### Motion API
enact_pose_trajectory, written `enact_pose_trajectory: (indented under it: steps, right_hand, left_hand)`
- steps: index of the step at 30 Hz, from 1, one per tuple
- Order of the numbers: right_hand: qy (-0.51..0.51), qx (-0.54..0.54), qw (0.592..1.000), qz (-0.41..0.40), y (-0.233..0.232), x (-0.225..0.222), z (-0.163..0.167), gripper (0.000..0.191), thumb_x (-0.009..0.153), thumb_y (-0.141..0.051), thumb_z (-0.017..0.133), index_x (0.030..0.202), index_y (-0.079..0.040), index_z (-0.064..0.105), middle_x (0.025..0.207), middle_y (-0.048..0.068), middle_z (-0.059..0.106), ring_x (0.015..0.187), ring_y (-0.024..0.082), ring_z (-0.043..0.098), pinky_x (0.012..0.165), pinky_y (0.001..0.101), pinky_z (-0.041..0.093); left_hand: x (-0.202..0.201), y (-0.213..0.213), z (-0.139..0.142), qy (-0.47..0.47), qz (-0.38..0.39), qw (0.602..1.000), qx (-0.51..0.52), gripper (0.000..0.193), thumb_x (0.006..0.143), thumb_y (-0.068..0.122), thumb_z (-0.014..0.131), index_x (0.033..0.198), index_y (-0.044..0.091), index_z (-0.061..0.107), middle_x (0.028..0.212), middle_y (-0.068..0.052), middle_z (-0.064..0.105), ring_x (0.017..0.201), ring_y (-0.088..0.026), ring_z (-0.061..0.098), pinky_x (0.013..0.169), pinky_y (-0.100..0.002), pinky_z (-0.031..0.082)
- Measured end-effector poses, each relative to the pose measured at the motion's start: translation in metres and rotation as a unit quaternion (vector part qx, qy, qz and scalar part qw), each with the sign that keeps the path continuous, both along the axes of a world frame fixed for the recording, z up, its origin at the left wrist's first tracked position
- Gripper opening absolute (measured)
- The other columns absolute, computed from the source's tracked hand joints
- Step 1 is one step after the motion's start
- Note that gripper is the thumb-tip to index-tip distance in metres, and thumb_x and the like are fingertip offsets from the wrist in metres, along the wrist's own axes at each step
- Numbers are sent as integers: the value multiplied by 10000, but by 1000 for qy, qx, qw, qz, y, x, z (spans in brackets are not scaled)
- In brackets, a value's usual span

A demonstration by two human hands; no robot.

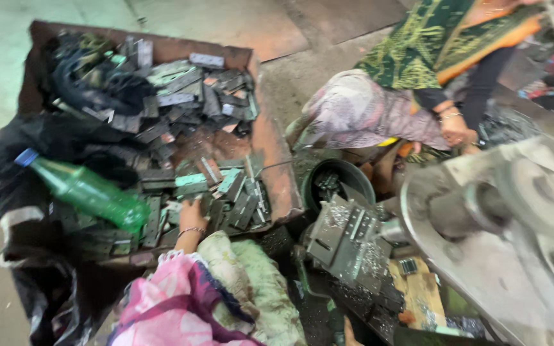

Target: The person repeatedly picks small metal parts from a bin, places them on a grinding machine, and operates the machine to grind the parts. After grinding, the parts are returned to the bin. The process is repeated continuously.

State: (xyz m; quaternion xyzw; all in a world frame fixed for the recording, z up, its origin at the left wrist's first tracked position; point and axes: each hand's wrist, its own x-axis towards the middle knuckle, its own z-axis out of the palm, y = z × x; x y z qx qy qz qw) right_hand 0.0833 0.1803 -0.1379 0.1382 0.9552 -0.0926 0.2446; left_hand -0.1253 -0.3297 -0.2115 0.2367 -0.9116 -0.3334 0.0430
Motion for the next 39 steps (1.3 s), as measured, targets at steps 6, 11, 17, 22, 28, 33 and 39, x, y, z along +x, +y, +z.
enact_pose_trajectory:
  steps: [6, 11, 17, 22, 28, 33, 39]
  right_hand:
    - [-24, -34, 999, 14, 5, -1, 9, 1095, 846, -346, 717, 1632, -176, -27, 1069, 267, 732, 1022, 408, 738, 956, 462, 590]
    - [-28, 0, 999, 23, -15, 11, 31, 1017, 873, -358, 694, 1624, -189, 30, 1063, 228, 732, 1001, 411, 718, 924, 494, 577]
    - [-14, -18, 1000, 14, -41, 29, 69, 917, 918, -310, 646, 1624, -148, 82, 1083, 265, 703, 1012, 440, 691, 920, 510, 561]
    - [13, -18, 999, 26, -50, 34, 86, 907, 915, -294, 655, 1615, -108, 109, 1127, 280, 688, 1051, 451, 675, 938, 519, 550]
    - [1, -14, 1000, 23, -51, 36, 91, 928, 900, -272, 663, 1622, -81, 113, 1163, 293, 681, 1085, 442, 674, 969, 506, 541]
    - [-2, -23, 1000, 19, -51, 37, 94, 925, 890, -238, 671, 1616, -69, 123, 1172, 295, 673, 1090, 439, 672, 967, 502, 545]
    - [-3, -25, 1000, 15, -51, 37, 91, 927, 879, -209, 669, 1618, -72, 127, 1161, 288, 685, 1087, 431, 679, 966, 498, 548]
  left_hand:
    - [0, -2, 27, 1, 123, 988, 94, 888, 577, 193, 853, 1431, 145, 619, 1079, -217, 729, 1041, -394, 692, 969, -465, 551]
    - [3, 3, 44, 20, 123, 992, 31, 739, 671, 325, 844, 1365, 120, 690, 1182, -216, 737, 1100, -378, 695, 976, -457, 545]
    - [-6, 40, 78, 121, 54, 970, 203, 722, 682, 190, 839, 1381, 120, 675, 1230, -175, 732, 1115, -309, 708, 975, -404, 536]
    - [9, 164, 145, 206, -92, 948, 222, 476, 742, 139, 810, 1194, 34, 703, 1098, -201, 730, 1007, -320, 727, 914, -409, 567]
    - [102, 303, 156, 263, -475, 837, -63, 597, 760, 148, 664, 1340, 47, 571, 1401, -197, 557, 1246, -395, 534, 1092, -500, 416]
    - [118, 332, 123, 212, -497, 775, -328, 635, 940, 249, 443, 1498, -40, 347, 1512, -238, 404, 1400, -439, 385, 1174, -537, 343]
    - [111, 339, 115, 197, -508, 780, -308, 503, 973, 134, 507, 1431, -71, 514, 1502, -257, 463, 1173, -340, 543, 957, -401, 512]
